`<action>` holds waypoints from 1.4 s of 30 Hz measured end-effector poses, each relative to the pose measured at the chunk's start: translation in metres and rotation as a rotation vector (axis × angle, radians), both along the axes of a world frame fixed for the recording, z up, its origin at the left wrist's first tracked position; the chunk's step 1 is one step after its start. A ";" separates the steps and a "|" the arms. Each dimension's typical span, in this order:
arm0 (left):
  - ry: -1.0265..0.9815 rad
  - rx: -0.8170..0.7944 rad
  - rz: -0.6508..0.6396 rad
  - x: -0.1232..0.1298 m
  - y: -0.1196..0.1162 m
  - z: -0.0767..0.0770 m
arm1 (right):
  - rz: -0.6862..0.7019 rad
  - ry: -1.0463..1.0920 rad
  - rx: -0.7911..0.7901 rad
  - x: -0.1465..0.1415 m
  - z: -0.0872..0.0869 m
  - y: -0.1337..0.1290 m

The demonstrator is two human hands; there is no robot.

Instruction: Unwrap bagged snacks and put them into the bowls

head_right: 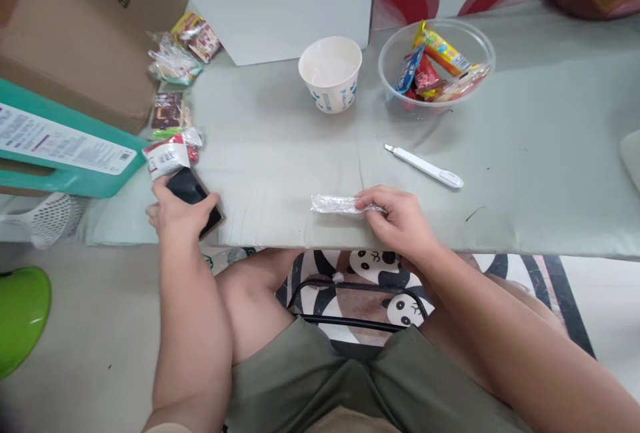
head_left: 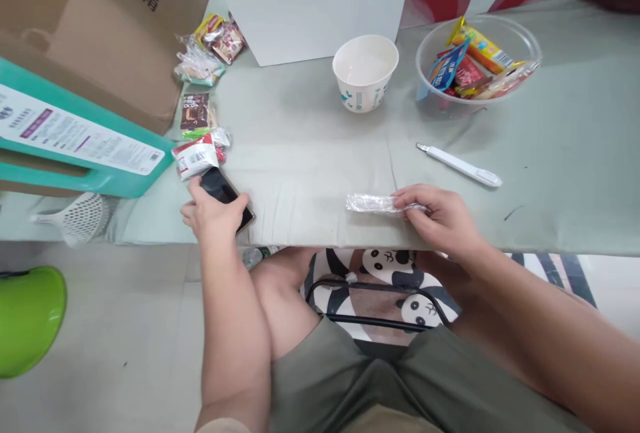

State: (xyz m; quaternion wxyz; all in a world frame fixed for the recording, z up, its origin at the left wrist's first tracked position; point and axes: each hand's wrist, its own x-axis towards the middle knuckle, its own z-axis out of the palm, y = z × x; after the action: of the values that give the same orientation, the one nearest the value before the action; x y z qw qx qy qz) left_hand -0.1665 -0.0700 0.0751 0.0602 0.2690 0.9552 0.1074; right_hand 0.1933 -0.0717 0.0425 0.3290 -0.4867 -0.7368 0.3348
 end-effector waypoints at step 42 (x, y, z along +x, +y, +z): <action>-0.661 0.893 -0.687 0.072 -0.006 -0.027 | -0.204 0.125 -0.335 -0.014 0.009 0.003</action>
State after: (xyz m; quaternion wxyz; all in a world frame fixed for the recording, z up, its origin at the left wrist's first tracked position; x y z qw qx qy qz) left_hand -0.0948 -0.0762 0.0484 0.2641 0.5110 0.6096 0.5455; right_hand 0.1795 -0.0690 0.0514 0.3206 -0.5849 -0.5959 0.4472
